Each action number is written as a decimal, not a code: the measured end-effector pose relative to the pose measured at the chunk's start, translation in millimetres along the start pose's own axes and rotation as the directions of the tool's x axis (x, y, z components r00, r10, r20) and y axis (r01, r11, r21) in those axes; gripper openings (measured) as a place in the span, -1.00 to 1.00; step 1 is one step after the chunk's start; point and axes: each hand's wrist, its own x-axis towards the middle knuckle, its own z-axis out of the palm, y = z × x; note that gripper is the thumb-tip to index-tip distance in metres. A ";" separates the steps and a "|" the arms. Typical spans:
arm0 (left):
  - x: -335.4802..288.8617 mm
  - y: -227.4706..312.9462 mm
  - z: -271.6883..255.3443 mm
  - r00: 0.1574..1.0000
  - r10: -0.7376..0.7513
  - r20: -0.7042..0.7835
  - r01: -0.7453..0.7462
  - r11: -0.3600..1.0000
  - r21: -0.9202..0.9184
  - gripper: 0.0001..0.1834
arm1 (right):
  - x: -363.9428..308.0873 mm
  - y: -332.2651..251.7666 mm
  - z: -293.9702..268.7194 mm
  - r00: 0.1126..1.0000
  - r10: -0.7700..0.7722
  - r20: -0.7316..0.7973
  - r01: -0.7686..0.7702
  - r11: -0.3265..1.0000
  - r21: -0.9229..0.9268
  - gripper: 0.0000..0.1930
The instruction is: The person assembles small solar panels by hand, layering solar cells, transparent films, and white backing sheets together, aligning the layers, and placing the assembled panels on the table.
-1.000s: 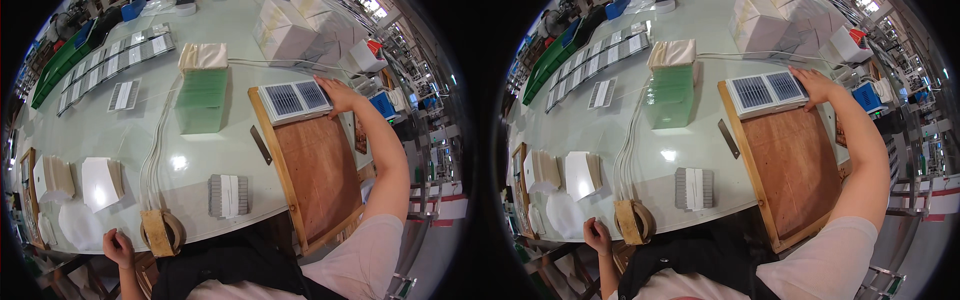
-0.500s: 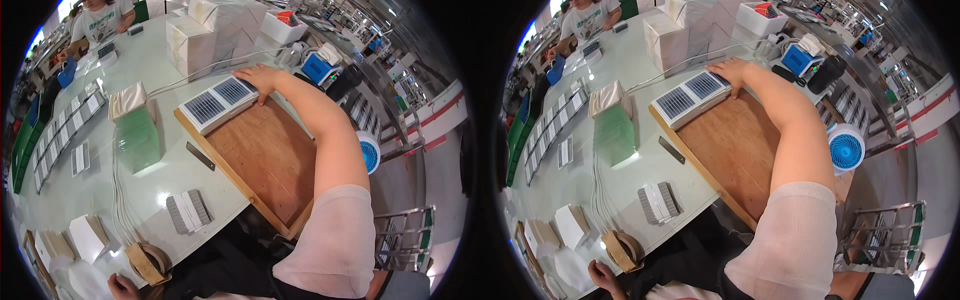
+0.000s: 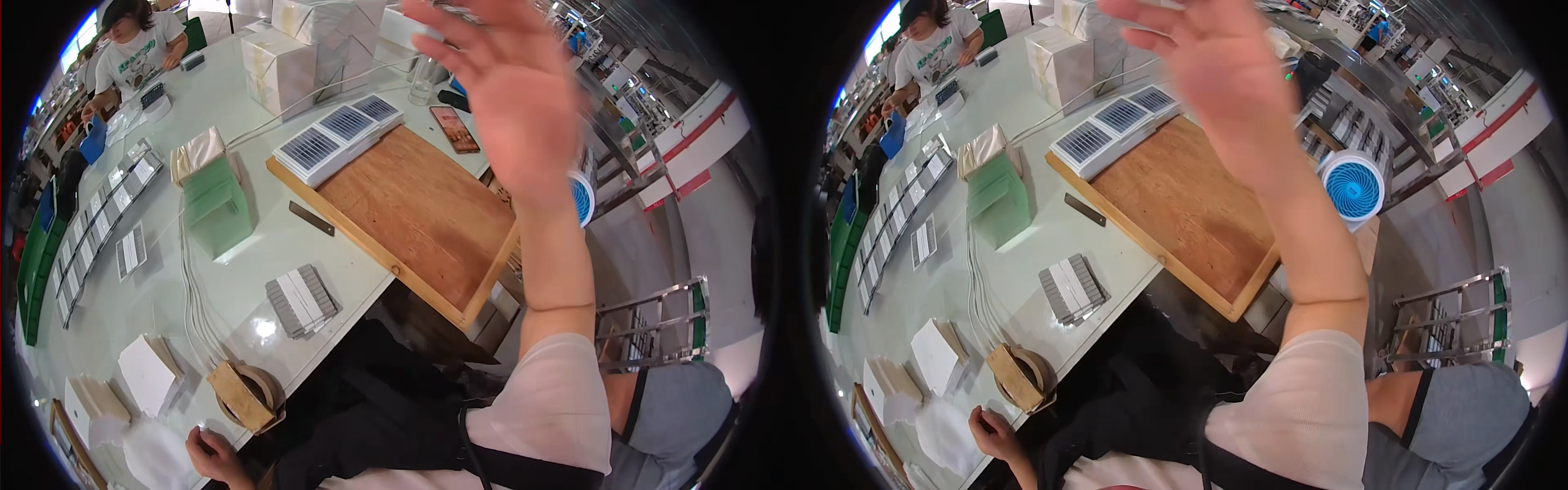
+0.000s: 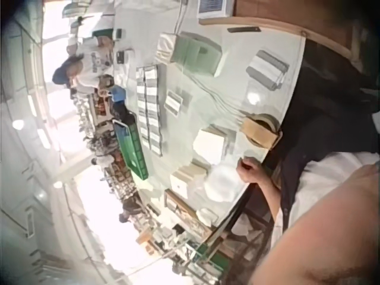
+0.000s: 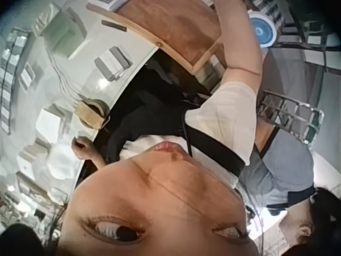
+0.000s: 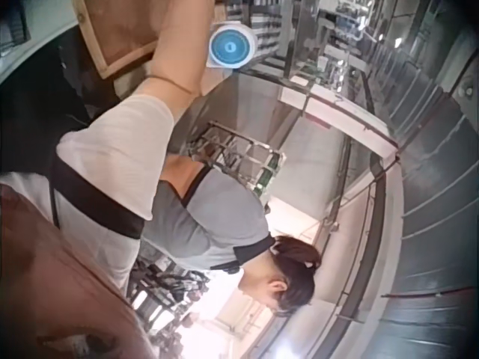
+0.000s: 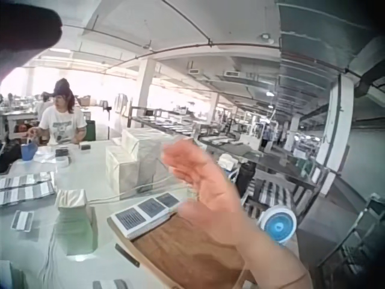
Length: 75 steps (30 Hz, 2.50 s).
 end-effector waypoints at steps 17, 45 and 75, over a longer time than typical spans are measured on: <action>11.5 11.4 -0.4 0.998 0.066 -0.020 -0.066 0.998 -0.023 -0.90 | -95.0 -47.5 158.9 0.602 -0.161 0.782 -0.113 0.952 0.283 -0.51; 14.9 14.4 -9.6 0.996 0.069 -0.051 -0.070 0.997 -0.019 -0.91 | -35.4 79.5 211.3 0.868 0.444 0.222 -0.430 0.896 -0.111 -0.67; 20.3 15.3 -15.2 0.999 0.051 -0.006 -0.051 0.999 0.006 -0.89 | -9.9 224.1 198.7 0.917 0.392 0.067 -0.394 0.919 0.005 -0.77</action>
